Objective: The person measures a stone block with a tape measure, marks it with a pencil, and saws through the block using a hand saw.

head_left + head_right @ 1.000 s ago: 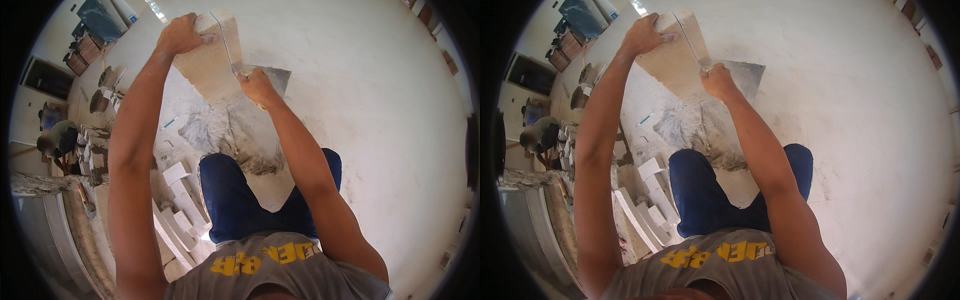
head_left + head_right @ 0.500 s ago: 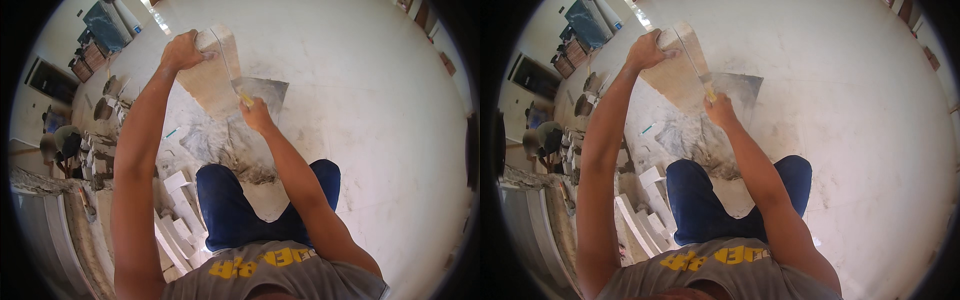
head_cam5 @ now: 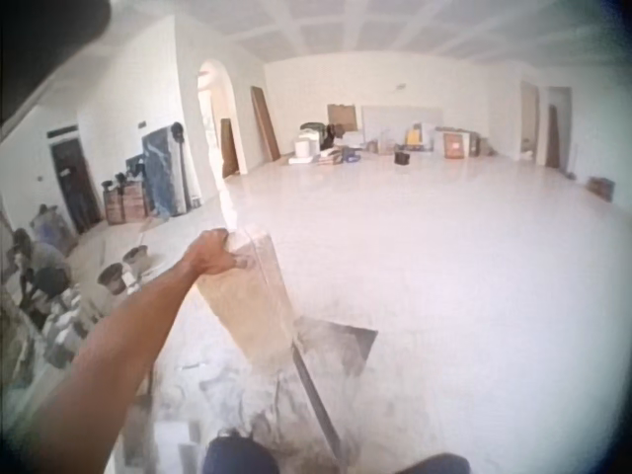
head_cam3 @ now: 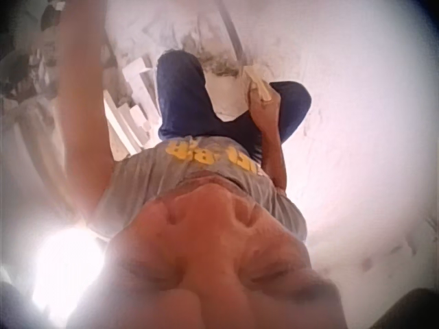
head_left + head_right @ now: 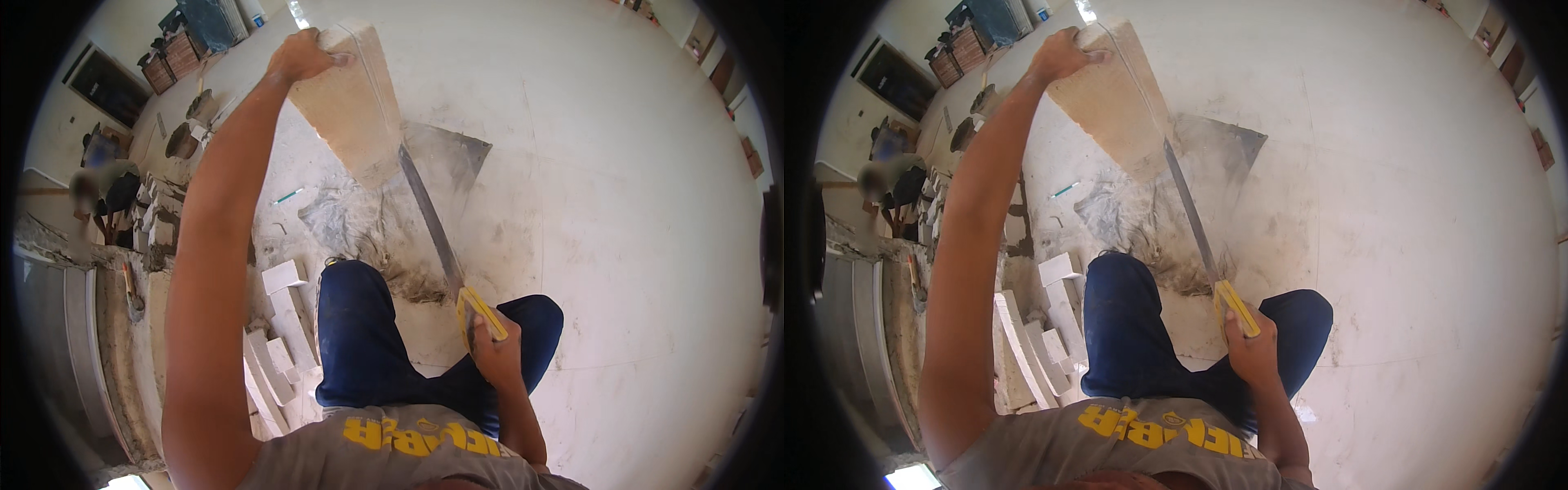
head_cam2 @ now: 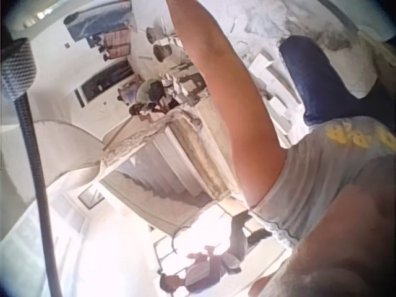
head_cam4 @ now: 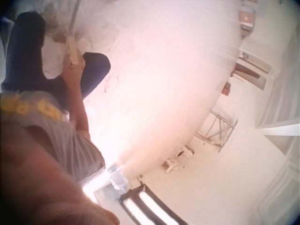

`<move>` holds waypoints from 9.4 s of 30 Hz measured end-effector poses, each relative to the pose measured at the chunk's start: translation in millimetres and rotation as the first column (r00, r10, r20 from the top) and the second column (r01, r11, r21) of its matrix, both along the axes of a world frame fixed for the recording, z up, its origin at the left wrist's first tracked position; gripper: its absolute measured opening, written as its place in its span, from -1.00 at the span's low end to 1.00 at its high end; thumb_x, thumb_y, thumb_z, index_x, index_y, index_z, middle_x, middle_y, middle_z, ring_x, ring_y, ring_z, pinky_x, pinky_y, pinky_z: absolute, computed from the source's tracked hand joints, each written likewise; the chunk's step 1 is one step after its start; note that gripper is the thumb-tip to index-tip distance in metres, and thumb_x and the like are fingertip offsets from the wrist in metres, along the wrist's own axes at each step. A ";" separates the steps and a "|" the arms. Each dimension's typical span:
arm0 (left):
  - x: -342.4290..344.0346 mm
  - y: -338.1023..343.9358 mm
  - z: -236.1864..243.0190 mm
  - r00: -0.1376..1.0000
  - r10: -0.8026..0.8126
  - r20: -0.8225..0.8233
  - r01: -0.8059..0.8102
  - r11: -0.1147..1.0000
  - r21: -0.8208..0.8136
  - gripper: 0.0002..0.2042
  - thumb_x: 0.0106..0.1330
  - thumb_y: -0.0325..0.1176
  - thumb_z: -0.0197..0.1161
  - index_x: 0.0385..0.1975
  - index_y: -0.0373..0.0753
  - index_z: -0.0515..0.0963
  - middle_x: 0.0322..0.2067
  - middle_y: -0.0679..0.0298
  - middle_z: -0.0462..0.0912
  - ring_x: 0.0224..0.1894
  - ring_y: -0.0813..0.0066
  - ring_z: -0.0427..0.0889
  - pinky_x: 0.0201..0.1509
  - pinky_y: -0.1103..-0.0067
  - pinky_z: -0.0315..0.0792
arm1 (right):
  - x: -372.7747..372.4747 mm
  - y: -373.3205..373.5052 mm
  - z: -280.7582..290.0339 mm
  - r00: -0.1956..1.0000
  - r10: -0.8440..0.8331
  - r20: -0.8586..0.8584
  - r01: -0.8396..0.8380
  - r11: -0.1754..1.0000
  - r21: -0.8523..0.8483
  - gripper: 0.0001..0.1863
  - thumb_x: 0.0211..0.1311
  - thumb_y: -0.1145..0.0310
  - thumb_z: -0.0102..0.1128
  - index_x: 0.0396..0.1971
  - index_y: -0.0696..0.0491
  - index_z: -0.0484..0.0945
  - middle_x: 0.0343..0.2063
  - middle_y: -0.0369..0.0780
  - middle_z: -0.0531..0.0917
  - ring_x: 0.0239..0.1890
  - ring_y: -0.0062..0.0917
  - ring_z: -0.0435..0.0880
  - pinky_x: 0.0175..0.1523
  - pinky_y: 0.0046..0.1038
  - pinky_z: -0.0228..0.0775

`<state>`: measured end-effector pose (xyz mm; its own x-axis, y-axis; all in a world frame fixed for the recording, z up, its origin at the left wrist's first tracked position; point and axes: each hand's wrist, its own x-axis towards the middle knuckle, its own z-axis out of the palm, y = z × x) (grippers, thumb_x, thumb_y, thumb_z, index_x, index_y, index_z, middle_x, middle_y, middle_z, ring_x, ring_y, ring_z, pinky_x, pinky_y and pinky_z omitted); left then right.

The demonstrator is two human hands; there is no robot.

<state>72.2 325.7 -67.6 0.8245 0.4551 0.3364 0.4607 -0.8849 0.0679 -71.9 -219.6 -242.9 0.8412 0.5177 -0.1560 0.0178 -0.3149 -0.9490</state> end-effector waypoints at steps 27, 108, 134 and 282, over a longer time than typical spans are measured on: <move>-382.0 -37.5 -165.3 0.845 0.245 0.475 -0.105 0.948 -0.302 -0.26 0.10 0.07 0.69 0.05 -0.38 0.50 -0.18 0.13 0.67 -0.11 0.36 0.64 0.04 0.41 0.55 | 132.0 162.1 -15.0 0.883 0.437 -0.170 -0.402 0.892 0.205 -0.60 0.60 0.15 0.19 0.07 0.22 0.62 -0.59 -0.39 0.51 -0.61 -0.69 0.44 -0.50 -0.46 0.36; -395.1 2.7 -448.3 0.874 0.481 0.074 -0.244 0.565 -0.788 -0.21 -0.08 -0.44 0.78 0.25 -0.28 0.54 0.13 0.17 0.75 0.19 0.37 0.71 0.33 0.40 0.56 | 217.8 469.5 -210.2 -0.035 0.576 0.817 -0.324 0.767 -0.554 -0.16 0.16 0.43 0.46 0.49 -0.14 0.37 0.35 -0.23 0.46 0.39 -0.35 0.43 0.36 0.03 0.27; -279.1 -0.7 -360.3 0.953 0.281 -0.110 -0.298 0.936 -0.187 0.15 0.01 0.41 0.54 0.52 -0.16 0.23 0.39 -0.04 0.48 0.50 -0.06 0.36 0.56 -0.09 0.18 | 180.6 138.4 -371.8 0.572 0.588 0.571 -0.225 0.783 -0.581 -0.26 0.23 0.17 0.47 0.32 0.22 0.44 0.11 0.07 0.63 0.13 -0.11 0.65 0.15 -0.12 0.49; -516.4 -101.0 -426.9 0.519 0.839 -0.164 -0.850 0.487 -0.199 0.11 0.15 0.02 0.61 0.64 -0.14 0.06 0.46 -0.12 0.22 0.52 -0.13 0.20 0.52 -0.01 0.20 | 87.8 188.4 -282.6 0.899 0.032 0.437 0.010 0.996 -0.093 -0.34 0.57 0.32 0.17 0.49 0.36 0.24 0.29 0.26 0.54 0.29 0.06 0.60 0.38 -0.17 0.42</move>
<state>-444.2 224.7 -494.6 0.0116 0.9950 0.0989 0.9857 -0.0280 0.1664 15.9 -31.2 -525.5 0.8298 0.5283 0.1800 0.4286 -0.3964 -0.8119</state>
